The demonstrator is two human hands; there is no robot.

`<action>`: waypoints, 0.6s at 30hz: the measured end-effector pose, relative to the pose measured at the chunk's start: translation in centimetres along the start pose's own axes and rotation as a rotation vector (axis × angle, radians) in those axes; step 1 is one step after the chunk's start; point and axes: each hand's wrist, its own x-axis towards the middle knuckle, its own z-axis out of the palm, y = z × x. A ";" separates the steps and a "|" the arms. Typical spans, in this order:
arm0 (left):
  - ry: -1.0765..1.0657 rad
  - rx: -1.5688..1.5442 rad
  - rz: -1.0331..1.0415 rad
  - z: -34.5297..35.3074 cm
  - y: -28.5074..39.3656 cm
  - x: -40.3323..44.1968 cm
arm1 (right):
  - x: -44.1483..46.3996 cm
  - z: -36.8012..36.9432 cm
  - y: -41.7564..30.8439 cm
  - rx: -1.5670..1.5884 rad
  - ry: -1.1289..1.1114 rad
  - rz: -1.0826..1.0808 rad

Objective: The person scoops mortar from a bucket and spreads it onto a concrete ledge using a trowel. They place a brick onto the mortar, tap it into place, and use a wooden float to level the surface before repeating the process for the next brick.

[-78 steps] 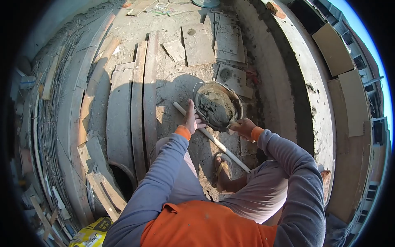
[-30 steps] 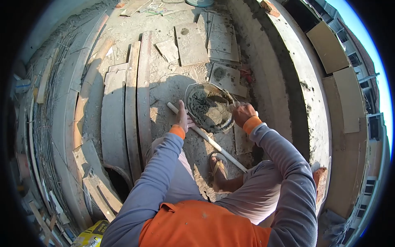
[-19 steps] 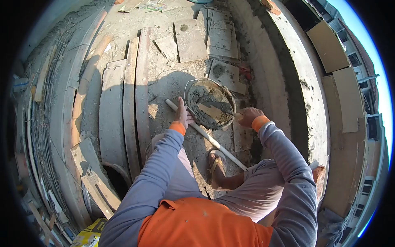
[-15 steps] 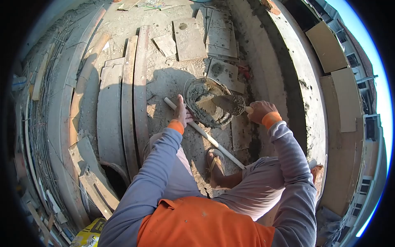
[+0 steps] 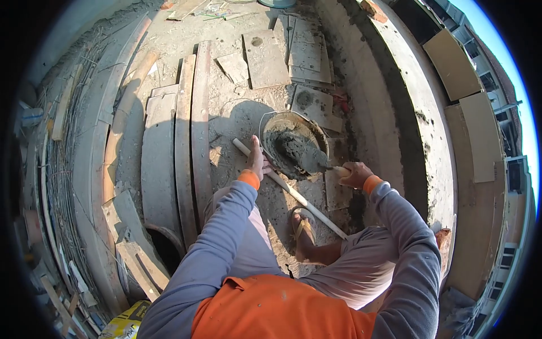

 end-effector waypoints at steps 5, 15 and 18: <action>0.106 -0.013 0.095 1.3 0.1 -1.4 | -1.8 -1.4 -0.3 0.074 0.134 -0.074; 0.121 -0.013 0.009 -2.5 -3.0 5.9 | -15.2 -9.3 -3.1 0.494 0.217 -0.036; 0.166 0.012 0.067 -2.2 -2.8 5.9 | -17.5 -9.2 1.2 0.763 0.225 0.056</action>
